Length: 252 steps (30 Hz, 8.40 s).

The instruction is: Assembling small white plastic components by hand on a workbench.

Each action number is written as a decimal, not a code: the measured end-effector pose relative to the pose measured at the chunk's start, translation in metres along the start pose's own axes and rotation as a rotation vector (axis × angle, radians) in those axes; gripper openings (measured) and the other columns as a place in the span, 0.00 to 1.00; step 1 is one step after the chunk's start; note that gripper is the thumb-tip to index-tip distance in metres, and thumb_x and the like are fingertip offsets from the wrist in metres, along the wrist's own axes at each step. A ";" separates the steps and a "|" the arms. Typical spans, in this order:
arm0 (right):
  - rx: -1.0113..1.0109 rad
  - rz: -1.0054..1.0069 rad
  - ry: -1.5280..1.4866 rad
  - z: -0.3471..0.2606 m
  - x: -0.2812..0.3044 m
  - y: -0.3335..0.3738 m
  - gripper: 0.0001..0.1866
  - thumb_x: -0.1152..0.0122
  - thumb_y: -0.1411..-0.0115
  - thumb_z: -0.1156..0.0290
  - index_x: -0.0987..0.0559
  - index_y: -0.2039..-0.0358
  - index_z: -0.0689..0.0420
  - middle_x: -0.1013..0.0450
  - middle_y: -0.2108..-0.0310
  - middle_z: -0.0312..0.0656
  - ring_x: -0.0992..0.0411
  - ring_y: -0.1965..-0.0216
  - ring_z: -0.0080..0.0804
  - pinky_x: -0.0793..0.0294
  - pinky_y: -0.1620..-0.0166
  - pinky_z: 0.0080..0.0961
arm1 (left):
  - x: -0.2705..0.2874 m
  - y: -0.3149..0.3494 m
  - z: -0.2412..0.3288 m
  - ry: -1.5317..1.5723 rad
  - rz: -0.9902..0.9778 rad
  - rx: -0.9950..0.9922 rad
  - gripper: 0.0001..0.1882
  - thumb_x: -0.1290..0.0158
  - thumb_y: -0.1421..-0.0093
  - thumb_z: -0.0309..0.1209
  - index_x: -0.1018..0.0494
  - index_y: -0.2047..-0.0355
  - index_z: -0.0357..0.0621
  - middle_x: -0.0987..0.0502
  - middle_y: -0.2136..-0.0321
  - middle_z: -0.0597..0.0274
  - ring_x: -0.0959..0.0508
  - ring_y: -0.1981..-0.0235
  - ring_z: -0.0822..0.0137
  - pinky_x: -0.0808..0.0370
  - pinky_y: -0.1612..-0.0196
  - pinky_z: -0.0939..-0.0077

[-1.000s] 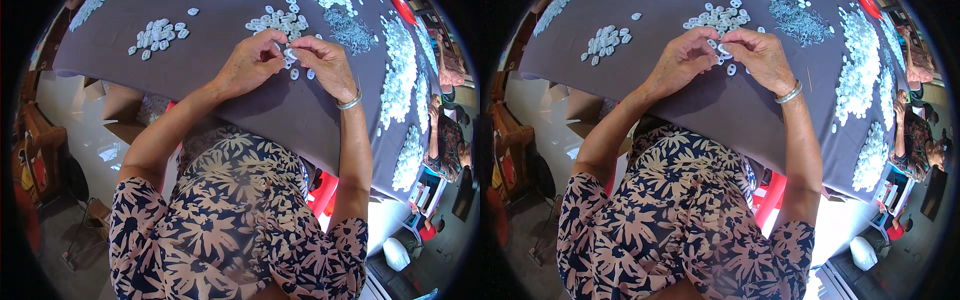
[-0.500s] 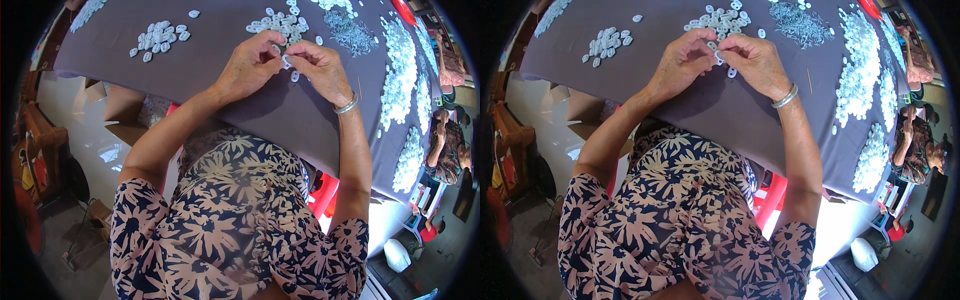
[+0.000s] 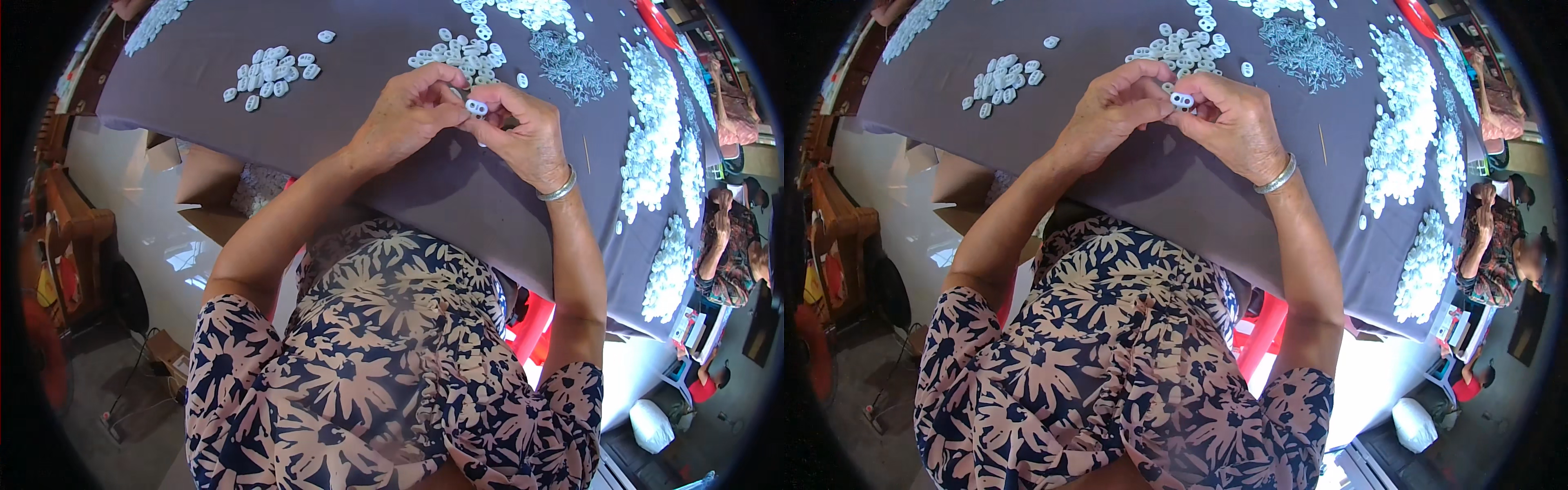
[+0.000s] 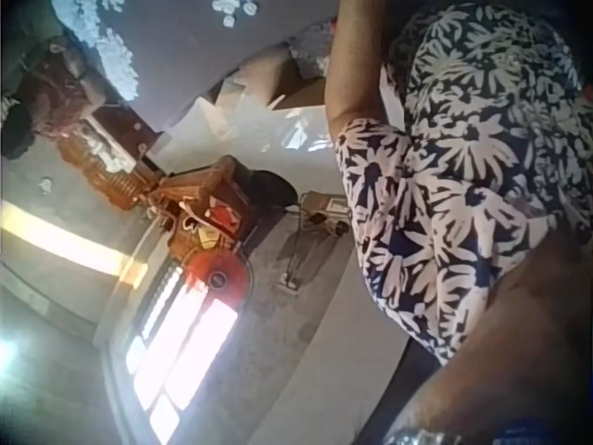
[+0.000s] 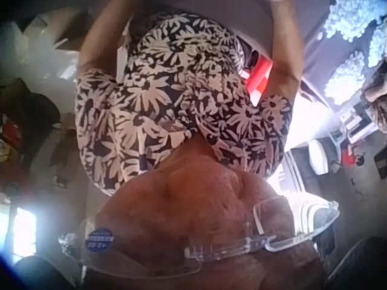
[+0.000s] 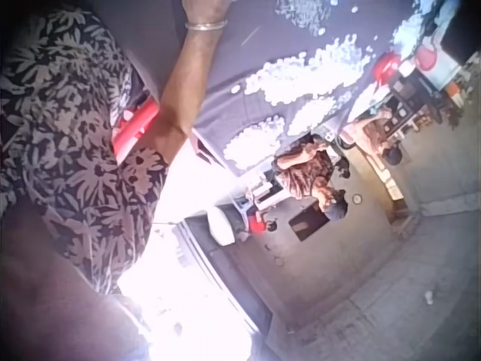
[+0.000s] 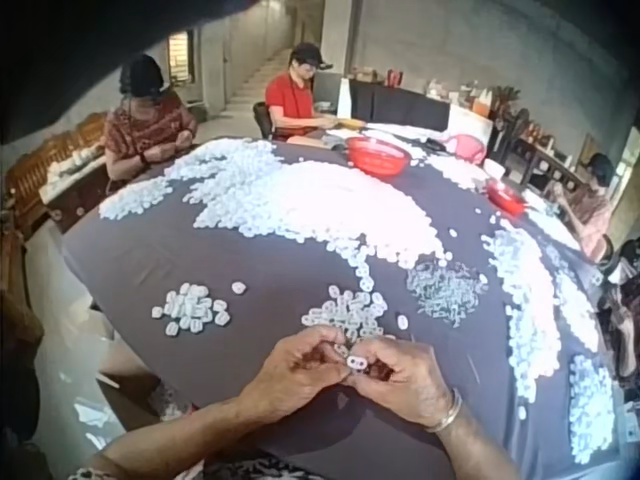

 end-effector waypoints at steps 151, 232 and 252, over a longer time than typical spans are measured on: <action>-0.410 -0.003 -0.618 0.028 -0.008 0.004 0.04 0.44 0.42 0.77 0.22 0.67 0.60 0.30 0.76 0.29 0.35 0.79 0.13 0.35 0.75 0.12 | -0.002 -0.001 0.007 -0.123 0.024 -0.170 0.13 0.48 0.42 0.21 0.31 0.56 0.37 0.23 0.70 0.61 0.22 0.69 0.74 0.25 0.69 0.82; -0.432 0.038 -0.496 0.036 0.000 0.021 0.09 0.42 0.38 0.66 0.21 0.63 0.56 0.33 0.79 0.26 0.39 0.79 0.10 0.40 0.78 0.09 | -0.017 -0.007 -0.023 -0.243 -0.063 -0.216 0.21 0.45 0.46 0.21 0.33 0.50 0.42 0.24 0.74 0.67 0.26 0.74 0.79 0.27 0.70 0.85; -0.403 -0.023 -0.373 0.040 -0.004 0.020 0.10 0.42 0.38 0.65 0.22 0.63 0.59 0.30 0.78 0.27 0.36 0.80 0.11 0.35 0.78 0.10 | -0.016 -0.008 -0.025 -0.235 0.009 -0.237 0.21 0.44 0.47 0.20 0.34 0.52 0.36 0.24 0.74 0.67 0.25 0.73 0.77 0.26 0.70 0.83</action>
Point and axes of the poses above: each hand's wrist, its own y-axis away from the middle knuckle, its own x-axis out of the back of the hand, z = x × y, the point moved 4 cm from there along -y, towards the middle knuckle
